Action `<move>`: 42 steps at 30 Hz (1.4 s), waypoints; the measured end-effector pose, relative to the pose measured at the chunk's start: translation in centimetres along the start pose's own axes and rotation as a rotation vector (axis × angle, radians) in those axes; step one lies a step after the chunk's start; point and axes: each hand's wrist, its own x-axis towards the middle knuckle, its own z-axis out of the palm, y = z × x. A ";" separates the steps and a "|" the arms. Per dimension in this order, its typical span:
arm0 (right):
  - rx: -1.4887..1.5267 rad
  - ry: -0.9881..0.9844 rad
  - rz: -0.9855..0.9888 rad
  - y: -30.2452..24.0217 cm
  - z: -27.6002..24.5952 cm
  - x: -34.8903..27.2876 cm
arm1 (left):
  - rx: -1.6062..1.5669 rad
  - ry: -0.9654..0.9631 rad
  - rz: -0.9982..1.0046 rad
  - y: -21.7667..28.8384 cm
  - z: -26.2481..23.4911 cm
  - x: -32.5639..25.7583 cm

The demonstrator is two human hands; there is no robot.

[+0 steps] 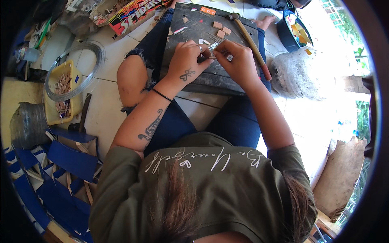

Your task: The person sits on the floor and repeatedly places small wooden blocks on a dark work surface, then uses a hammer to tap them into place. The person handles the blocks one at a time and adjusts their positions between strikes.

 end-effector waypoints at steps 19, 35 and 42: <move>-0.470 0.050 0.285 9.0 -5.1 -4.8 | -0.216 0.063 -0.030 0.7 1.2 0.3; -0.151 0.011 0.174 -7.6 -8.9 -11.9 | -0.179 0.045 0.030 0.4 1.4 0.2; -0.174 0.016 0.160 -7.2 -8.6 -12.4 | -0.197 0.064 0.045 0.5 1.4 0.2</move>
